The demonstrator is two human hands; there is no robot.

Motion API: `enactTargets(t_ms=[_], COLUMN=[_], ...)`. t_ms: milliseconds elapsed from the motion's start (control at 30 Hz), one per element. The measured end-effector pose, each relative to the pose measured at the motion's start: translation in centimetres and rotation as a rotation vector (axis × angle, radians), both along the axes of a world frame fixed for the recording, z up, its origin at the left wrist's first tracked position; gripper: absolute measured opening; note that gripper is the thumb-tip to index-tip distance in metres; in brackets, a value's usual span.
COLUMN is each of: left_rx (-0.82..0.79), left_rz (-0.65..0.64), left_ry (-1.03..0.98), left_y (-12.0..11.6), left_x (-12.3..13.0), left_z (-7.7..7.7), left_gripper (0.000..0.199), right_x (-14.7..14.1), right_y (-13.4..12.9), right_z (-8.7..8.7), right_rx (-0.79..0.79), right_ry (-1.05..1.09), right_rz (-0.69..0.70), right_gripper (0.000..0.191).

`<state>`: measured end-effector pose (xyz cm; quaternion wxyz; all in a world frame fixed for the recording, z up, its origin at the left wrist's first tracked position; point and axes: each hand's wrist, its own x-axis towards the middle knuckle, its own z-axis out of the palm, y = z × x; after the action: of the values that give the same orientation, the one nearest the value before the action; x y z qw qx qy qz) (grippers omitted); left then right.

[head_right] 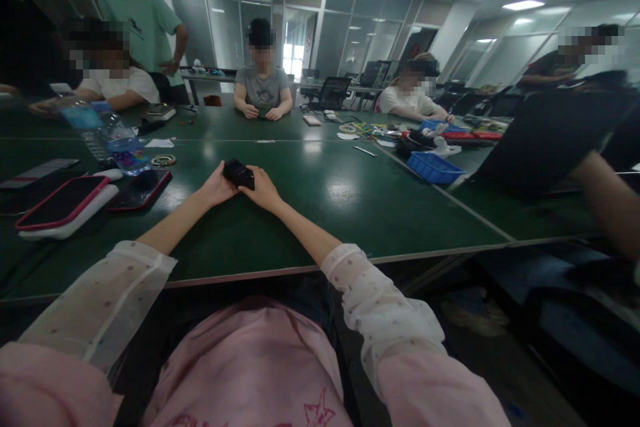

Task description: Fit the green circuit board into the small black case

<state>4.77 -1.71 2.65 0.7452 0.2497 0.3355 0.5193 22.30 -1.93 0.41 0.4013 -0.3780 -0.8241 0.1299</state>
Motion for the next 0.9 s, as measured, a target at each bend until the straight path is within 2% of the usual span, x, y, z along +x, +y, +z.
enactTargets(t_ms=[333,500,667,767,900], left_rx=[-0.016,-0.089,-0.058,-0.035,-0.036], left_rz=[0.006,0.076,0.017,0.005,0.018], left_ry=[-0.005,0.006,-0.024,-0.053,-0.064], left_y=[0.5,0.4,0.2,0.1,0.2], left_x=[-0.1,-0.2,-0.2,-0.1,-0.1], left_z=[-0.5,-0.3,-0.1,-0.1,-0.2], left_gripper=[0.064,0.065,0.071,0.069,0.065], right_x=[-0.1,0.0,1.6,3.1,4.7], right_y=[-0.1,0.1,1.1,2.3,4.0], right_z=[-0.2,0.6,2.0,1.7,0.1], right_rx=[-0.021,0.125,0.267,0.222,0.057], right_ry=[-0.015,0.053,0.179,0.183,0.163], right_rz=[-0.033,-0.079,-0.252,-0.341,-0.452], right_gripper=[0.061,0.062,0.066,0.064,0.058])
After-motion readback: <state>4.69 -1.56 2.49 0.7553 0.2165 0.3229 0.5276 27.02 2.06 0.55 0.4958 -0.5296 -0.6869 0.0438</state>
